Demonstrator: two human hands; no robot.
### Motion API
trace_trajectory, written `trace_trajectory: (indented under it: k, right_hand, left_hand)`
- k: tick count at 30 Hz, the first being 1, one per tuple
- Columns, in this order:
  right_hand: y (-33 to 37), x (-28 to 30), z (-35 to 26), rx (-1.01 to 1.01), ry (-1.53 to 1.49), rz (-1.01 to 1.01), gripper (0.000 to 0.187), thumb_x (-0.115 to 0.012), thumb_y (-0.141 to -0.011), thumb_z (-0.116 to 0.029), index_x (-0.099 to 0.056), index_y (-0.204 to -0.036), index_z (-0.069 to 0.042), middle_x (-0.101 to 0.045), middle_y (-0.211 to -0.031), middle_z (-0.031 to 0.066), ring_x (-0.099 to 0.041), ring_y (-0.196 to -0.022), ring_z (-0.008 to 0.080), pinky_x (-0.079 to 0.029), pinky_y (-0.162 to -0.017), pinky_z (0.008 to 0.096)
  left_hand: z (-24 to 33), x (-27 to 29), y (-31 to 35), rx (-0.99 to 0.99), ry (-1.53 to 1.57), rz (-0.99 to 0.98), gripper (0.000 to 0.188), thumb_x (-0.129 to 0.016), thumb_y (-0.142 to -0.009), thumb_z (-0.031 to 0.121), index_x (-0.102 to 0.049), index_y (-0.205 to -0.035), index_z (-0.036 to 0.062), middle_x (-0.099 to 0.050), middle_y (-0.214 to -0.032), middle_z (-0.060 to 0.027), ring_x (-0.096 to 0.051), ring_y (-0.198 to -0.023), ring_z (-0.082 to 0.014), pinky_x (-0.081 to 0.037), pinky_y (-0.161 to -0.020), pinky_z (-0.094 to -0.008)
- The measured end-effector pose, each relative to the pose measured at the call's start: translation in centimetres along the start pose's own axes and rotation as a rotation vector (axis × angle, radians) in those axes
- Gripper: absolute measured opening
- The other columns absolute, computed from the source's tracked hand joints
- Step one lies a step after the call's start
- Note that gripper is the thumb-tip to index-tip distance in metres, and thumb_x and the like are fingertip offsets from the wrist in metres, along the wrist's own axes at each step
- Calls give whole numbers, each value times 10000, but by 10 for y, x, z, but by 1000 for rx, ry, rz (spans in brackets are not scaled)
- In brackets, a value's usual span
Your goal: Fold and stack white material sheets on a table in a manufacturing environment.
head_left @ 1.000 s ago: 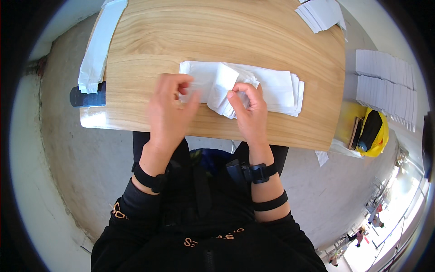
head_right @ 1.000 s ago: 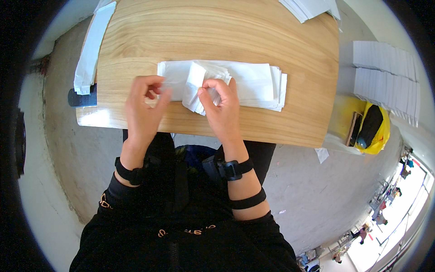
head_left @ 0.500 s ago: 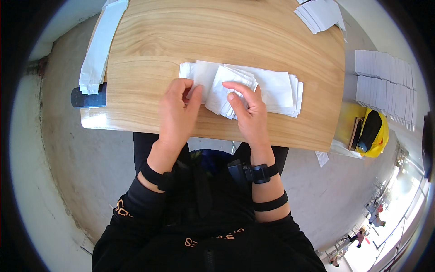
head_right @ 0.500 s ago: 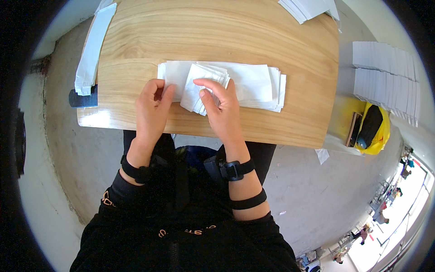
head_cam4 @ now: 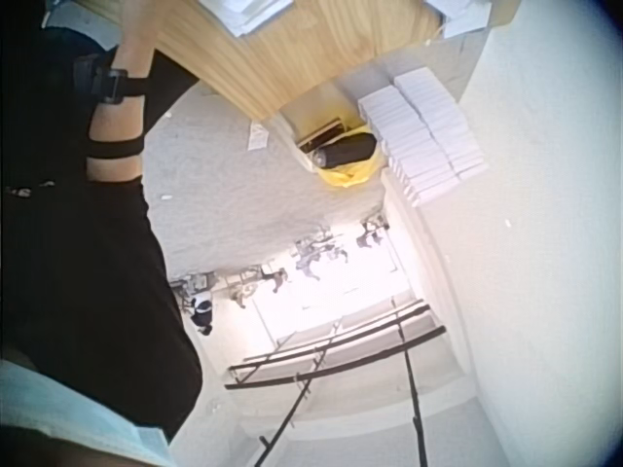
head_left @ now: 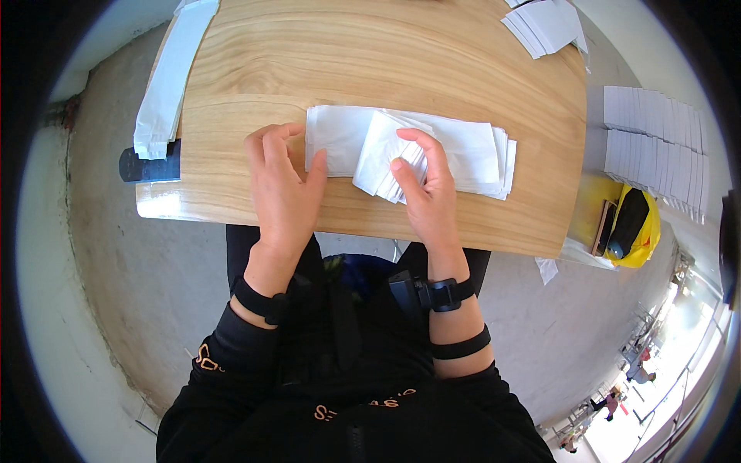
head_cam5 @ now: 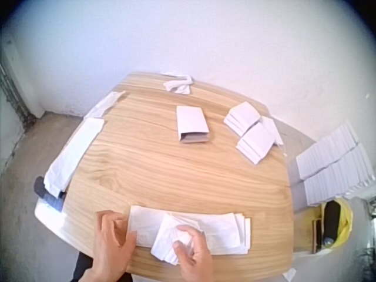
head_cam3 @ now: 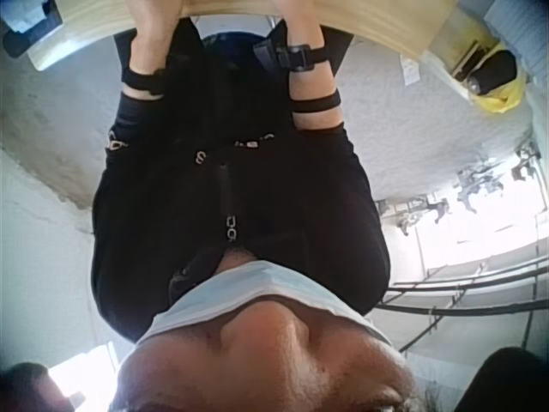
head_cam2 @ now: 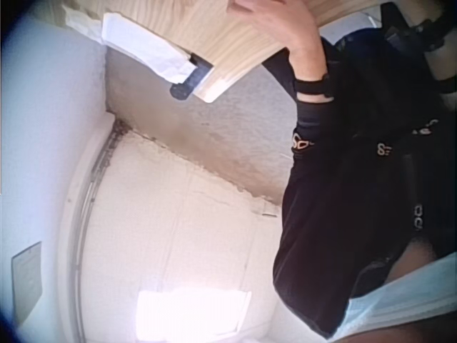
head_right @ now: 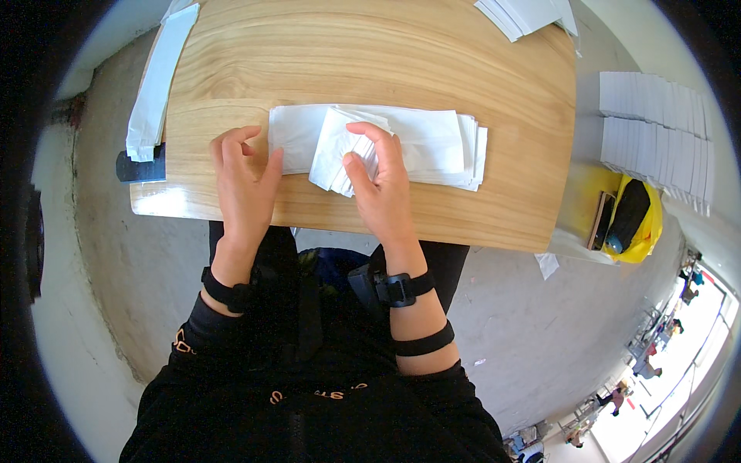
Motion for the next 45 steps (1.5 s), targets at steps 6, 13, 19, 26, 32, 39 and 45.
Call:
trace_trajectory:
  k: [6,13,19,26,32,39,45]
  right_hand:
    - [-1,2,-2,4,-98,7,424,-507,-857,-17,-458,-1278,-35,-483,-1279,94,-445,-1167,180,-331,-1013,296]
    - [-2,1,-11,66,-42,15,436,-489,-850,4,-456,-1283,-37,-483,-1267,81,-454,-1139,164,-378,-970,287]
    - [-1,-6,-13,1,-90,25,415,-578,-878,-64,-462,-1274,-33,-504,-1239,86,-476,-1127,175,-393,-965,301]
    - [-2,1,-7,37,-20,80,435,-615,-861,-52,-470,-1271,-26,-510,-1250,100,-481,-1144,185,-391,-976,305]
    - [-2,-1,-7,28,-13,70,446,-607,-865,-58,-468,-1287,-24,-510,-1261,103,-480,-1153,192,-378,-993,311]
    - [-2,-1,-4,-17,-34,59,448,-612,-865,-70,-472,-1288,-22,-508,-1271,107,-476,-1158,192,-374,-996,311]
    - [-1,1,-19,74,94,86,476,-601,-871,-64,-444,-1317,-18,-485,-1306,117,-441,-1214,201,-349,-1023,314]
  left_hand:
    - [50,-25,15,-283,79,-146,424,-765,-708,84,-552,-1071,29,-541,-1061,-148,-565,-953,-317,-484,-808,-372]
    - [42,-43,16,-192,138,-206,447,-790,-670,122,-554,-1040,37,-563,-1031,-133,-582,-912,-330,-501,-739,-394]
    - [41,-38,18,-174,143,-190,407,-776,-689,117,-566,-1028,36,-572,-1027,-131,-590,-899,-330,-505,-726,-394]
    - [30,-18,13,-260,131,-88,358,-733,-733,72,-582,-1054,24,-567,-992,-155,-579,-906,-332,-487,-740,-382]
    - [-10,-9,-16,-57,-35,-53,219,-690,-779,49,-623,-985,21,-549,-956,-112,-574,-812,-286,-483,-726,-353]
    - [8,-7,-11,-177,-104,-17,92,-666,-789,29,-608,-860,23,-570,-920,-106,-598,-773,-220,-483,-683,-316]
    - [-2,-27,1,107,376,-124,211,-655,-805,-9,-574,-998,14,-622,-962,-93,-618,-794,-154,-476,-706,-282]
Point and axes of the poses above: each hand's wrist, its own y-axis away from the middle knuckle, its own x-axis out of the back of the hand, z = x × y, the point moved 10 cm from there along -y, towards the middle knuckle
